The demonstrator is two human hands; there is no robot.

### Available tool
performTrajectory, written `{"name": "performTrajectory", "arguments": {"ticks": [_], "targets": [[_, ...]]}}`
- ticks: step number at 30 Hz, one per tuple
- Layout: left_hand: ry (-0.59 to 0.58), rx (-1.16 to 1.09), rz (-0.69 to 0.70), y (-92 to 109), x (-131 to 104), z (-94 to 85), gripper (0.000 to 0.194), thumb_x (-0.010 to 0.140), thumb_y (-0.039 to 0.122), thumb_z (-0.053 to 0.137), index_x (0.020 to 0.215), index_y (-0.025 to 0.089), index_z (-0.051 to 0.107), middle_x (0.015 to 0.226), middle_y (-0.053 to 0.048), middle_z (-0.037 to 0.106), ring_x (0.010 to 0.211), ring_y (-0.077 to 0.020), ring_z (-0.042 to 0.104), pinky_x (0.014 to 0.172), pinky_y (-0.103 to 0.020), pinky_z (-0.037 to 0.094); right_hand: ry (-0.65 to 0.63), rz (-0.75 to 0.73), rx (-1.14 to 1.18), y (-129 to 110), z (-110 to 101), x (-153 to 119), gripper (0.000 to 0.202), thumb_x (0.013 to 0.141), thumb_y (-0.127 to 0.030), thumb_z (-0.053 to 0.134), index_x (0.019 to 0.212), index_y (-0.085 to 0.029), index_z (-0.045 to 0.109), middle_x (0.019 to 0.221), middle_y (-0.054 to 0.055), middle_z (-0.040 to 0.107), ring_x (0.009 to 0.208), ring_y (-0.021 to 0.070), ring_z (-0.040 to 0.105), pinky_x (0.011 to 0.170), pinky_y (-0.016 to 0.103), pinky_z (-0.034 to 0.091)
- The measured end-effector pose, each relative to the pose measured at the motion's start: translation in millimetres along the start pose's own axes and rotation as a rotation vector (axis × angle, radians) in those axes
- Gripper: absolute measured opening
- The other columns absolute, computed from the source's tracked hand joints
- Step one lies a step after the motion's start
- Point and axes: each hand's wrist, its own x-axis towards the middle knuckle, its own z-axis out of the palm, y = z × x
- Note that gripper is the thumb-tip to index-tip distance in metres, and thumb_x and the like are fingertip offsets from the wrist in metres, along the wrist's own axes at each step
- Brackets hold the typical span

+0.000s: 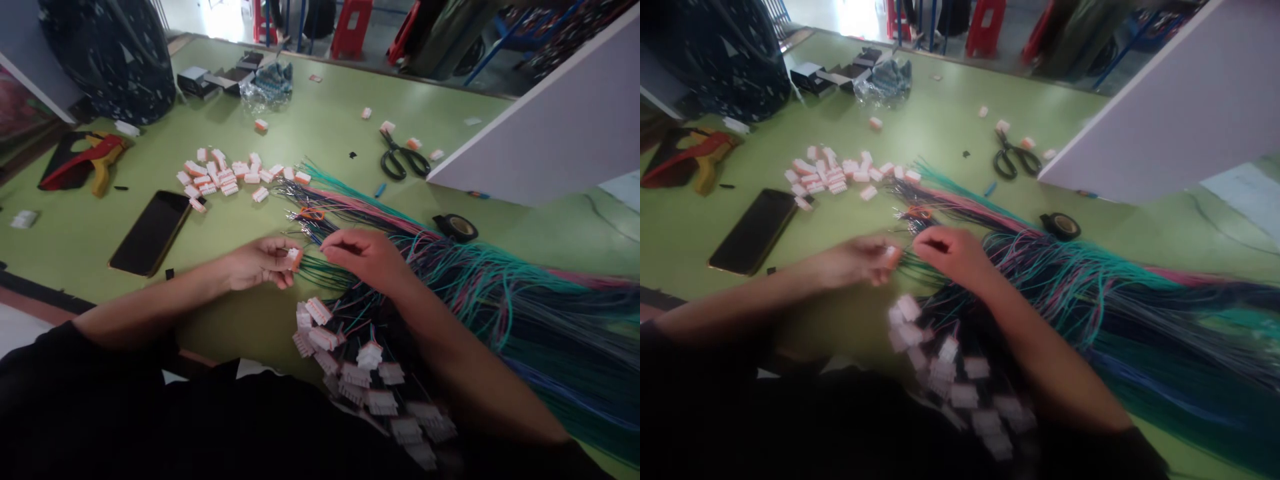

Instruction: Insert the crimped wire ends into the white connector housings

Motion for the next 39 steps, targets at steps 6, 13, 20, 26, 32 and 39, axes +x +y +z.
{"name": "performTrajectory", "arguments": {"ticks": [6, 13, 20, 26, 32, 39], "targets": [[-0.008, -0.095, 0.058, -3, 4, -1.4, 0.028, 0.072, 0.009, 0.067, 0.095, 0.014, 0.052, 0.066, 0.002, 0.063, 0.055, -0.0081, 0.063, 0.05, -0.016, 0.049, 0.045, -0.105, -0.134, -7, 20, -6, 0.011, 0.071, -0.016, 0.051, 0.063, -0.018, 0.057, 0.061, -0.002, 0.057, 0.057, 0.0085, 0.048, 0.058, 0.023, 0.037], [-0.029, -0.074, 0.065, -5, 4, -0.4, 0.029, 0.072, 0.012, 0.065, 0.097, 0.014, 0.049, 0.064, 0.003, 0.062, 0.055, -0.007, 0.062, 0.051, -0.015, 0.048, 0.048, -0.14, -0.223, -6, 24, -7, 0.012, 0.068, -0.014, 0.047, 0.058, -0.019, 0.053, 0.056, -0.002, 0.053, 0.053, 0.0079, 0.044, 0.054, 0.022, 0.035], [-0.01, -0.064, 0.071, -4, 2, 3.6, 0.029, 0.072, 0.011, 0.065, 0.095, 0.014, 0.049, 0.064, 0.003, 0.061, 0.056, -0.0082, 0.063, 0.051, -0.016, 0.048, 0.088, -0.127, -0.276, -6, 26, -9, 0.011, 0.067, -0.014, 0.047, 0.057, -0.019, 0.051, 0.054, -0.002, 0.053, 0.051, 0.008, 0.043, 0.053, 0.022, 0.034], [0.032, 0.022, 0.15, -4, 3, 9.6, 0.03, 0.069, 0.015, 0.07, 0.091, 0.015, 0.049, 0.063, 0.005, 0.06, 0.051, -0.0078, 0.06, 0.049, -0.018, 0.049, 0.073, -0.08, -0.284, -4, 27, -10, 0.012, 0.067, -0.015, 0.047, 0.055, -0.019, 0.05, 0.051, -0.003, 0.051, 0.049, 0.0076, 0.042, 0.052, 0.021, 0.033], [0.085, 0.227, 0.238, -3, 0, 14.6, 0.027, 0.072, 0.018, 0.067, 0.089, 0.015, 0.047, 0.061, 0.006, 0.057, 0.053, -0.0078, 0.06, 0.052, -0.019, 0.048, 0.106, -0.059, -0.321, -3, 34, -12, 0.011, 0.065, -0.015, 0.048, 0.054, -0.019, 0.048, 0.05, -0.004, 0.049, 0.049, 0.0074, 0.041, 0.051, 0.021, 0.031], [0.081, 0.248, 0.29, -10, 2, 17.0, 0.026, 0.072, 0.021, 0.067, 0.086, 0.016, 0.047, 0.061, 0.005, 0.059, 0.055, -0.0081, 0.061, 0.053, -0.019, 0.049, 0.043, 0.01, -0.153, -2, 36, -10, 0.012, 0.067, -0.02, 0.049, 0.056, -0.018, 0.052, 0.051, -0.004, 0.051, 0.05, 0.0079, 0.042, 0.052, 0.022, 0.034]]}}
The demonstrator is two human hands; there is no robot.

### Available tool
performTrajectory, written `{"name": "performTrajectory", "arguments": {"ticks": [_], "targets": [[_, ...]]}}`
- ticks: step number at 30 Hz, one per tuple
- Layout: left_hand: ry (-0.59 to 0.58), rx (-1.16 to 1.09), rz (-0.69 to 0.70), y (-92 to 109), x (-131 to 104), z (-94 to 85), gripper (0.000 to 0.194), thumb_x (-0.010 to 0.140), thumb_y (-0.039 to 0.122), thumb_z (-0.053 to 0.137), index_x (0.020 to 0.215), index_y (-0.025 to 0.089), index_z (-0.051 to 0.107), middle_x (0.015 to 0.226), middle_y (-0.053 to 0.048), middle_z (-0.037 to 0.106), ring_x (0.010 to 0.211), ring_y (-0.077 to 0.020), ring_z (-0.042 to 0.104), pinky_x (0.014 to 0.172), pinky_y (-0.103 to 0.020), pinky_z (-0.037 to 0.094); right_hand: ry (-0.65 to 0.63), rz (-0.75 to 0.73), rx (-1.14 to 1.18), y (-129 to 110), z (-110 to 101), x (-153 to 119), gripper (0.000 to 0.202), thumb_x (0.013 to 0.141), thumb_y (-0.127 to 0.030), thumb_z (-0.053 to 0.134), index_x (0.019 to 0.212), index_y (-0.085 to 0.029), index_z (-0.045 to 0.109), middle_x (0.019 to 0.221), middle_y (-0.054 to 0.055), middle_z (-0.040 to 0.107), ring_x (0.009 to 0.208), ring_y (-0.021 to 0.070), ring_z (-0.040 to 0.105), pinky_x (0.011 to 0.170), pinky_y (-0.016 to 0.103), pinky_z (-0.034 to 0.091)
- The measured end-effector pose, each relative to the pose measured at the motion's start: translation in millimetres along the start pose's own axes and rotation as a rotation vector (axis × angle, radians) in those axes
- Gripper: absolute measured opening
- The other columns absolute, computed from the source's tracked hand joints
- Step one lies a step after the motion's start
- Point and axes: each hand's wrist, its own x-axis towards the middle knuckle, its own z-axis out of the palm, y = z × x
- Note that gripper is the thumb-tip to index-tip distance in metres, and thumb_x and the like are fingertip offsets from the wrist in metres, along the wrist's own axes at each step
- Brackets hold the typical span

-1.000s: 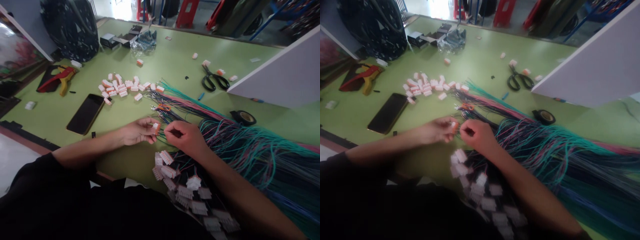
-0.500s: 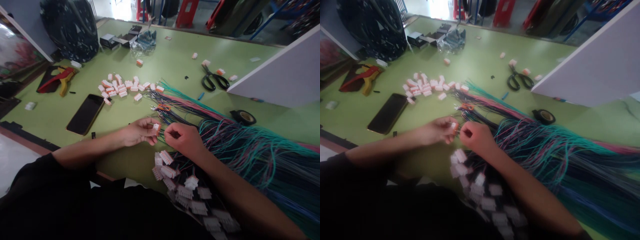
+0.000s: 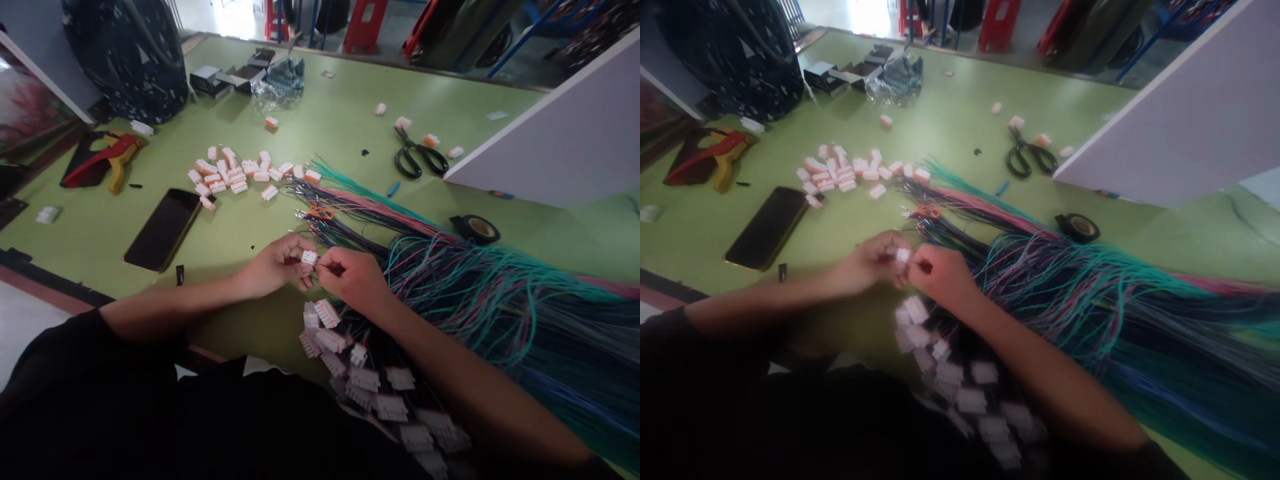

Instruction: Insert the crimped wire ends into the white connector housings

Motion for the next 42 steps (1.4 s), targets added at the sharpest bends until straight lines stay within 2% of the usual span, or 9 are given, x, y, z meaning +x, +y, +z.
{"name": "performTrajectory", "arguments": {"ticks": [5, 14, 18, 19, 23, 27, 31, 35, 42], "targets": [[0.036, -0.012, -0.035, -3, 0, -1.9, 0.031, 0.07, 0.025, 0.07, 0.089, 0.015, 0.047, 0.063, 0.005, 0.06, 0.054, -0.0086, 0.061, 0.052, -0.02, 0.05, -0.142, 0.045, 0.081, 1, -11, 5, 0.009, 0.066, -0.018, 0.051, 0.057, -0.018, 0.056, 0.051, -0.004, 0.052, 0.05, 0.0078, 0.043, 0.052, 0.021, 0.034], [-0.007, 0.053, -0.055, -9, -3, 0.6, 0.028, 0.073, 0.026, 0.068, 0.086, 0.016, 0.045, 0.063, 0.004, 0.058, 0.056, -0.0079, 0.06, 0.054, -0.02, 0.048, -0.114, 0.029, 0.047, 3, -3, -1, 0.012, 0.066, -0.015, 0.051, 0.055, -0.017, 0.056, 0.05, -0.005, 0.051, 0.05, 0.0071, 0.043, 0.053, 0.021, 0.033], [-0.134, 0.194, -0.115, -5, -8, -4.3, 0.019, 0.076, 0.023, 0.062, 0.085, 0.017, 0.047, 0.061, 0.004, 0.057, 0.055, -0.0085, 0.059, 0.053, -0.02, 0.046, -0.347, -0.025, 0.011, 11, -17, 8, 0.015, 0.073, -0.021, 0.054, 0.062, -0.017, 0.062, 0.058, -0.002, 0.059, 0.056, 0.0094, 0.05, 0.056, 0.022, 0.035], [-0.171, 0.241, -0.117, -4, -9, -5.5, 0.016, 0.076, 0.022, 0.061, 0.085, 0.017, 0.048, 0.061, 0.003, 0.057, 0.056, -0.0089, 0.058, 0.053, -0.02, 0.045, -0.341, -0.054, -0.021, 14, -20, 12, 0.016, 0.076, -0.022, 0.052, 0.066, -0.017, 0.064, 0.063, -0.001, 0.062, 0.06, 0.0107, 0.052, 0.058, 0.023, 0.037], [-0.262, 0.385, -0.045, -2, -12, -5.7, 0.011, 0.073, 0.018, 0.062, 0.083, 0.018, 0.056, 0.064, 0.002, 0.059, 0.064, -0.0111, 0.058, 0.058, -0.021, 0.045, -0.105, -0.17, -0.342, 25, -14, 25, 0.019, 0.079, -0.014, 0.049, 0.086, -0.018, 0.066, 0.092, 0.007, 0.066, 0.084, 0.0177, 0.056, 0.073, 0.029, 0.04], [-0.285, 0.415, -0.039, -4, -11, -3.6, 0.011, 0.071, 0.017, 0.063, 0.081, 0.018, 0.058, 0.067, 0.001, 0.059, 0.069, -0.013, 0.058, 0.06, -0.022, 0.044, -0.072, -0.192, -0.544, 30, 0, 31, 0.018, 0.079, -0.012, 0.048, 0.069, -0.018, 0.062, 0.089, 0.011, 0.063, 0.086, 0.0216, 0.053, 0.073, 0.033, 0.04], [-0.264, 0.31, -0.052, -6, -9, -5.3, 0.012, 0.074, 0.017, 0.061, 0.084, 0.019, 0.054, 0.065, 0.002, 0.057, 0.063, -0.0115, 0.058, 0.056, -0.022, 0.043, 0.103, -0.096, -0.145, 30, -9, 30, 0.012, 0.078, -0.02, 0.051, 0.068, -0.019, 0.057, 0.079, 0.006, 0.062, 0.08, 0.0182, 0.053, 0.076, 0.033, 0.041], [-0.238, 0.199, -0.147, -6, -8, -6.8, 0.014, 0.078, 0.018, 0.057, 0.087, 0.017, 0.048, 0.064, 0.004, 0.057, 0.056, -0.0089, 0.057, 0.053, -0.021, 0.042, 0.11, 0.125, 0.356, 30, -23, 25, 0.015, 0.075, -0.032, 0.058, 0.069, -0.019, 0.057, 0.073, 0.0, 0.062, 0.07, 0.0127, 0.054, 0.072, 0.028, 0.042], [-0.252, 0.164, -0.168, -6, -6, -6.3, 0.015, 0.078, 0.019, 0.058, 0.087, 0.016, 0.046, 0.064, 0.004, 0.056, 0.056, -0.0078, 0.058, 0.053, -0.02, 0.044, 0.095, 0.258, 0.665, 30, -24, 24, 0.015, 0.064, -0.031, 0.068, 0.065, -0.019, 0.059, 0.065, -0.002, 0.061, 0.06, 0.0096, 0.053, 0.064, 0.025, 0.043]]}}
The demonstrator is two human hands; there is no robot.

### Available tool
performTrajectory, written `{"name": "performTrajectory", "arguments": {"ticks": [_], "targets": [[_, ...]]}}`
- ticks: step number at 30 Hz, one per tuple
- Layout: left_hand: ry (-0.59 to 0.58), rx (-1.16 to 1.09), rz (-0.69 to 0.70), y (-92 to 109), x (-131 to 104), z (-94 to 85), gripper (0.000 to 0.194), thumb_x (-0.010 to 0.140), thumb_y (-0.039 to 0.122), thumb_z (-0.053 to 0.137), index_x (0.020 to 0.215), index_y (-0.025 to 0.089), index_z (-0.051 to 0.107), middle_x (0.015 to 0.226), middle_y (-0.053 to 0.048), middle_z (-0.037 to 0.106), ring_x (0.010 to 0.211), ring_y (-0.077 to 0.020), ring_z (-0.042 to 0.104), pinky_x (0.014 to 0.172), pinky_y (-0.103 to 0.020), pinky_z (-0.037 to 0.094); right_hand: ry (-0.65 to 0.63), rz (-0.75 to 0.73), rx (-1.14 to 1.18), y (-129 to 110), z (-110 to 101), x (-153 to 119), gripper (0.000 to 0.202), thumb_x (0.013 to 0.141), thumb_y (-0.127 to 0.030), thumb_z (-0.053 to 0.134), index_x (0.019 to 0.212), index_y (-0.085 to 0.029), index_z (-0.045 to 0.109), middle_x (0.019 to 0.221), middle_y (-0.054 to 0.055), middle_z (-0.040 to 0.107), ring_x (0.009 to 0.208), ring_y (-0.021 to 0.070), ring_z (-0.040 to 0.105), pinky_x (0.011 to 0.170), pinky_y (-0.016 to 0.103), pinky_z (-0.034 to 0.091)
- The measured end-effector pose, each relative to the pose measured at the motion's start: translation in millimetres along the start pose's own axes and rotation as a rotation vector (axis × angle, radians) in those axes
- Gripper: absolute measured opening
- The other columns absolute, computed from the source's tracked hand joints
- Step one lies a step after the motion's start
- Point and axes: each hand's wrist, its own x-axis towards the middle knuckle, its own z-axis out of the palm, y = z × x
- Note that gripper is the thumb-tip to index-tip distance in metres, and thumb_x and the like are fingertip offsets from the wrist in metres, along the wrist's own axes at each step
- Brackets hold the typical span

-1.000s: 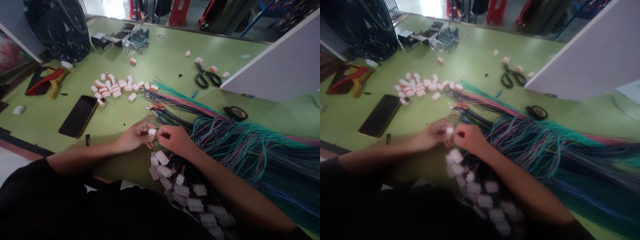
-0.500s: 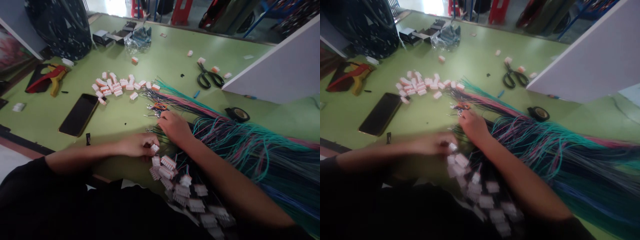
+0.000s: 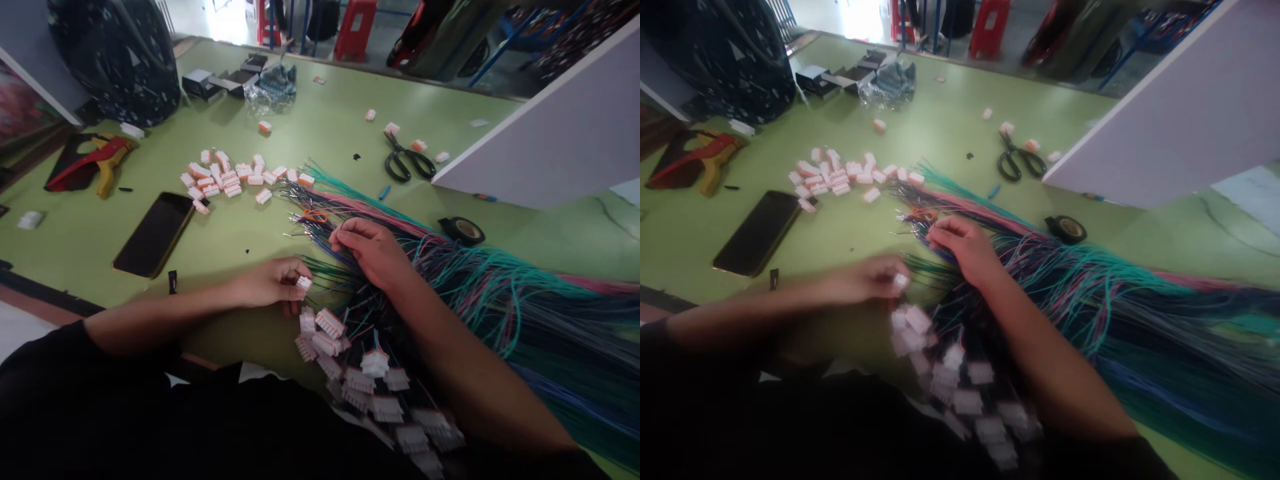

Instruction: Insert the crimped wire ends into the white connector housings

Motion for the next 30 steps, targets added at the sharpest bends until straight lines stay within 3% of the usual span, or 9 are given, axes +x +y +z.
{"name": "performTrajectory", "arguments": {"ticks": [8, 12, 16, 18, 24, 27, 30], "targets": [[0.075, -0.077, -0.024, 6, 1, 2.6, 0.016, 0.074, 0.018, 0.058, 0.084, 0.016, 0.046, 0.065, 0.004, 0.055, 0.056, -0.0081, 0.058, 0.05, -0.019, 0.045, -0.038, 0.106, 0.144, -5, -4, 3, 0.013, 0.058, -0.029, 0.069, 0.063, -0.02, 0.061, 0.07, -0.001, 0.061, 0.059, 0.0092, 0.053, 0.059, 0.026, 0.045], [0.17, -0.144, -0.02, 8, 5, 5.5, 0.015, 0.068, 0.016, 0.055, 0.08, 0.016, 0.047, 0.074, 0.002, 0.058, 0.045, -0.0028, 0.048, 0.036, -0.015, 0.031, -0.028, 0.082, 0.103, 0, -6, 4, 0.013, 0.056, -0.029, 0.07, 0.062, -0.02, 0.063, 0.07, -0.001, 0.063, 0.059, 0.0095, 0.053, 0.063, 0.027, 0.046], [0.245, -0.145, -0.028, 12, 9, 9.6, 0.019, 0.072, 0.021, 0.052, 0.091, 0.019, 0.05, 0.065, 0.006, 0.052, 0.037, -0.0027, 0.042, 0.031, -0.016, 0.019, -0.021, -0.024, -0.063, 2, -7, 3, 0.015, 0.059, -0.033, 0.071, 0.067, -0.021, 0.068, 0.075, 0.0, 0.068, 0.067, 0.013, 0.059, 0.071, 0.031, 0.047], [0.298, -0.086, -0.011, 15, 10, 11.6, 0.013, 0.076, 0.027, 0.053, 0.085, 0.018, 0.052, 0.06, 0.006, 0.046, 0.037, -0.0026, 0.041, 0.031, -0.016, 0.02, -0.043, -0.124, -0.217, 2, -5, 2, 0.012, 0.063, -0.031, 0.069, 0.068, -0.021, 0.069, 0.077, 0.001, 0.069, 0.073, 0.0149, 0.061, 0.075, 0.032, 0.046], [0.354, 0.034, 0.069, 19, 12, 14.2, 0.032, 0.082, 0.047, 0.049, 0.075, 0.016, 0.052, 0.048, 0.008, 0.04, 0.033, -0.0024, 0.035, 0.031, -0.015, 0.019, -0.19, -0.417, -0.548, 3, 6, -2, 0.012, 0.071, -0.02, 0.058, 0.066, -0.02, 0.07, 0.077, 0.002, 0.068, 0.075, 0.0139, 0.06, 0.07, 0.029, 0.045], [0.402, -0.06, 0.04, 17, 15, 12.4, 0.033, 0.085, 0.045, 0.043, 0.075, 0.015, 0.053, 0.05, 0.006, 0.044, 0.032, -0.003, 0.037, 0.029, -0.016, 0.019, -0.148, -0.407, -0.54, 3, 5, -3, 0.011, 0.071, -0.019, 0.058, 0.068, -0.02, 0.069, 0.08, 0.002, 0.068, 0.075, 0.0142, 0.06, 0.069, 0.029, 0.044], [0.403, -0.145, 0.017, 14, 18, 9.7, 0.028, 0.084, 0.04, 0.044, 0.077, 0.014, 0.053, 0.056, 0.005, 0.048, 0.034, -0.003, 0.041, 0.028, -0.015, 0.021, -0.04, -0.324, -0.381, -2, -2, -5, 0.009, 0.071, -0.024, 0.06, 0.072, -0.019, 0.067, 0.076, 0.001, 0.067, 0.068, 0.0131, 0.058, 0.064, 0.027, 0.044]]}}
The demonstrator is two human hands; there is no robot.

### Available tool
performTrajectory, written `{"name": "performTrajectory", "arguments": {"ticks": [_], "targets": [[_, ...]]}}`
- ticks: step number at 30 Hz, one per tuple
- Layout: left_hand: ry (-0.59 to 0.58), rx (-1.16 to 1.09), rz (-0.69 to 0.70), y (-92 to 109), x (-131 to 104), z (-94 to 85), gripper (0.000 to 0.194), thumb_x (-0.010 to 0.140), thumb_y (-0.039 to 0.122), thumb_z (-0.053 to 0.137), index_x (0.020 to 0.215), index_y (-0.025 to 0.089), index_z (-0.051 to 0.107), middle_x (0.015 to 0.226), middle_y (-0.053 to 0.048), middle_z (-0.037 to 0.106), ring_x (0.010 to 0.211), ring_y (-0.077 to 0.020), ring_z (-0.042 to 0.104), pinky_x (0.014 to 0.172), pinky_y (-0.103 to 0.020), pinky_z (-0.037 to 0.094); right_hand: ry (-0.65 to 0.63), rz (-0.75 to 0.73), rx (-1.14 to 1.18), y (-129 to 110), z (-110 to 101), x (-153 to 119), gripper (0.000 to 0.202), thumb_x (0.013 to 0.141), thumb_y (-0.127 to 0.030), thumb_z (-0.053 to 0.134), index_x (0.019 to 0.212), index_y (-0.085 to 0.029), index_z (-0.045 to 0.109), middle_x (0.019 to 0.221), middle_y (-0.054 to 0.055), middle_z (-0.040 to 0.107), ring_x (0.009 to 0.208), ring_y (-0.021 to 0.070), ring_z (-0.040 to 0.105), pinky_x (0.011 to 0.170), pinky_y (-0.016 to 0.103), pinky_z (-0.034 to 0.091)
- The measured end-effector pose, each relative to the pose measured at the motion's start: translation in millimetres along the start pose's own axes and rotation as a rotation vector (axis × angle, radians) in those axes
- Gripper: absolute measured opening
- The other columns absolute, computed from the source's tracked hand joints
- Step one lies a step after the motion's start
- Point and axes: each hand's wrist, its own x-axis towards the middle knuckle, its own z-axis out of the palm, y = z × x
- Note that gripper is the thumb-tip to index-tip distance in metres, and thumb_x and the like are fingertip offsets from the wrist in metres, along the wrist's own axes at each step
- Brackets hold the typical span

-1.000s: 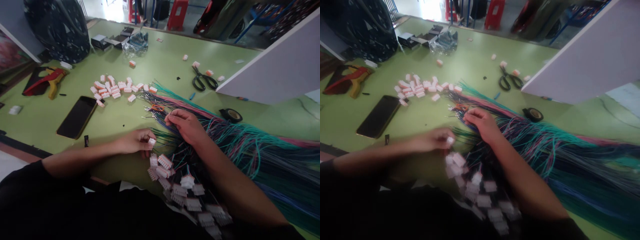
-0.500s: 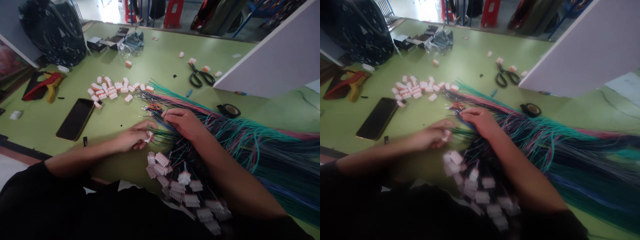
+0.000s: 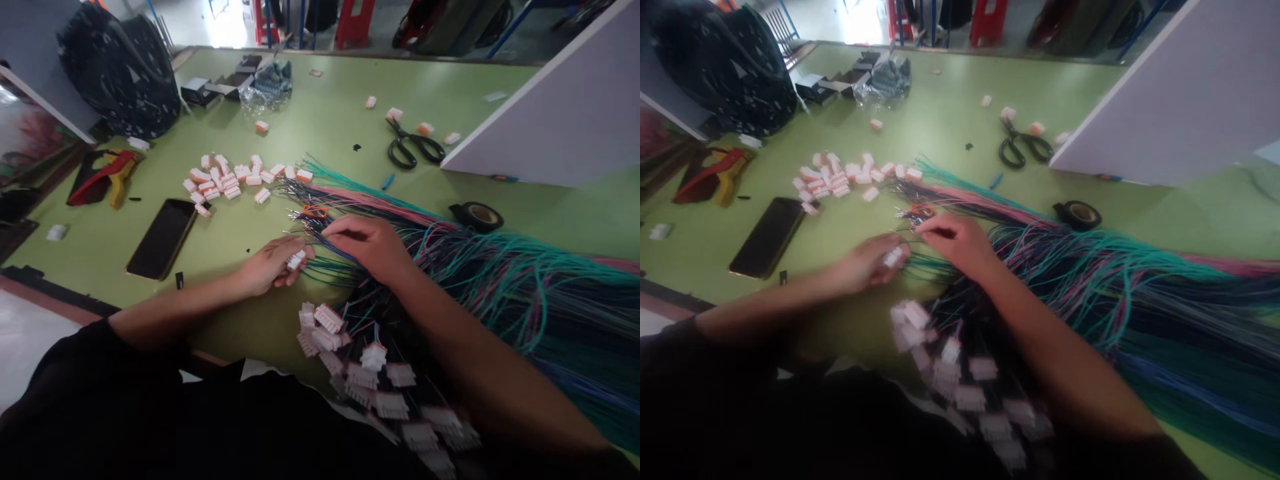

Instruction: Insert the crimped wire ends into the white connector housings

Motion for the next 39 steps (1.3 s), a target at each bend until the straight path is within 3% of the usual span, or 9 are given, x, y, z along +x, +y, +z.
{"name": "performTrajectory", "arguments": {"ticks": [2, 4, 8, 16, 23, 27, 31, 34, 39], "targets": [[-0.005, -0.039, -0.021, -1, 2, -1.1, 0.027, 0.085, 0.039, 0.044, 0.079, 0.014, 0.054, 0.058, 0.005, 0.049, 0.034, -0.0028, 0.041, 0.028, -0.015, 0.021, -0.023, 0.051, 0.127, -4, -7, -1, 0.008, 0.072, -0.026, 0.059, 0.073, -0.019, 0.064, 0.07, -0.001, 0.064, 0.06, 0.0112, 0.056, 0.059, 0.026, 0.042], [-0.023, -0.071, -0.031, -1, 3, -2.0, 0.027, 0.084, 0.039, 0.045, 0.08, 0.014, 0.054, 0.058, 0.005, 0.049, 0.034, -0.003, 0.042, 0.028, -0.015, 0.021, -0.215, 0.063, 0.174, -9, -13, -1, 0.007, 0.073, -0.025, 0.057, 0.073, -0.019, 0.061, 0.067, -0.001, 0.063, 0.057, 0.0105, 0.055, 0.056, 0.024, 0.041], [-0.071, -0.099, -0.007, -1, 3, -4.1, 0.028, 0.083, 0.041, 0.05, 0.079, 0.014, 0.053, 0.058, 0.005, 0.048, 0.036, -0.0033, 0.044, 0.028, -0.015, 0.021, -0.54, 0.029, -0.059, -14, -18, -1, 0.007, 0.073, -0.018, 0.05, 0.071, -0.018, 0.056, 0.068, 0.0, 0.064, 0.059, 0.0106, 0.055, 0.057, 0.023, 0.039], [-0.061, -0.04, -0.003, -3, 4, -4.6, 0.034, 0.088, 0.044, 0.041, 0.078, 0.014, 0.053, 0.057, 0.004, 0.048, 0.034, -0.003, 0.042, 0.028, -0.015, 0.021, -0.473, -0.042, -0.494, -17, -13, -4, 0.013, 0.075, -0.016, 0.048, 0.075, -0.019, 0.06, 0.068, -0.001, 0.064, 0.059, 0.0105, 0.053, 0.057, 0.023, 0.034], [-0.031, 0.179, 0.163, 1, -5, 1.8, 0.041, 0.082, 0.054, 0.047, 0.077, 0.014, 0.054, 0.049, 0.007, 0.044, 0.035, -0.0029, 0.039, 0.032, -0.014, 0.026, -0.451, -0.11, -1.011, -29, -4, -11, 0.015, 0.079, -0.015, 0.047, 0.076, -0.018, 0.062, 0.07, 0.007, 0.064, 0.065, 0.0168, 0.054, 0.052, 0.027, 0.025], [-0.016, 0.235, 0.168, 3, -7, 2.1, 0.041, 0.085, 0.054, 0.043, 0.079, 0.015, 0.054, 0.047, 0.008, 0.042, 0.034, -0.0036, 0.038, 0.033, -0.015, 0.026, -0.463, -0.177, -0.887, -27, -9, -10, 0.018, 0.081, -0.016, 0.047, 0.068, -0.019, 0.06, 0.079, 0.005, 0.065, 0.074, 0.016, 0.055, 0.057, 0.026, 0.032], [-0.038, 0.227, 0.164, 4, -9, 1.5, 0.039, 0.086, 0.051, 0.043, 0.078, 0.015, 0.054, 0.048, 0.007, 0.042, 0.035, -0.0037, 0.038, 0.033, -0.016, 0.026, -0.229, -0.168, -0.768, -17, -7, -6, 0.012, 0.078, -0.021, 0.052, 0.085, -0.017, 0.062, 0.087, 0.007, 0.065, 0.078, 0.0184, 0.057, 0.064, 0.029, 0.038], [-0.077, 0.18, 0.154, 3, -9, 1.1, 0.035, 0.086, 0.048, 0.045, 0.078, 0.015, 0.055, 0.051, 0.006, 0.043, 0.036, -0.0036, 0.04, 0.032, -0.016, 0.026, -0.225, -0.216, -0.566, -10, 0, -2, 0.016, 0.078, -0.019, 0.052, 0.089, -0.017, 0.063, 0.092, 0.007, 0.066, 0.085, 0.019, 0.058, 0.073, 0.03, 0.042], [-0.113, -0.04, 0.06, 1, -5, -3.8, 0.02, 0.081, 0.034, 0.056, 0.085, 0.014, 0.057, 0.064, 0.005, 0.05, 0.042, -0.0035, 0.048, 0.033, -0.015, 0.03, -0.077, -0.001, -0.058, -9, -6, -1, 0.012, 0.078, -0.028, 0.056, 0.081, -0.021, 0.065, 0.073, 0.0, 0.064, 0.066, 0.0125, 0.057, 0.063, 0.027, 0.045]]}}
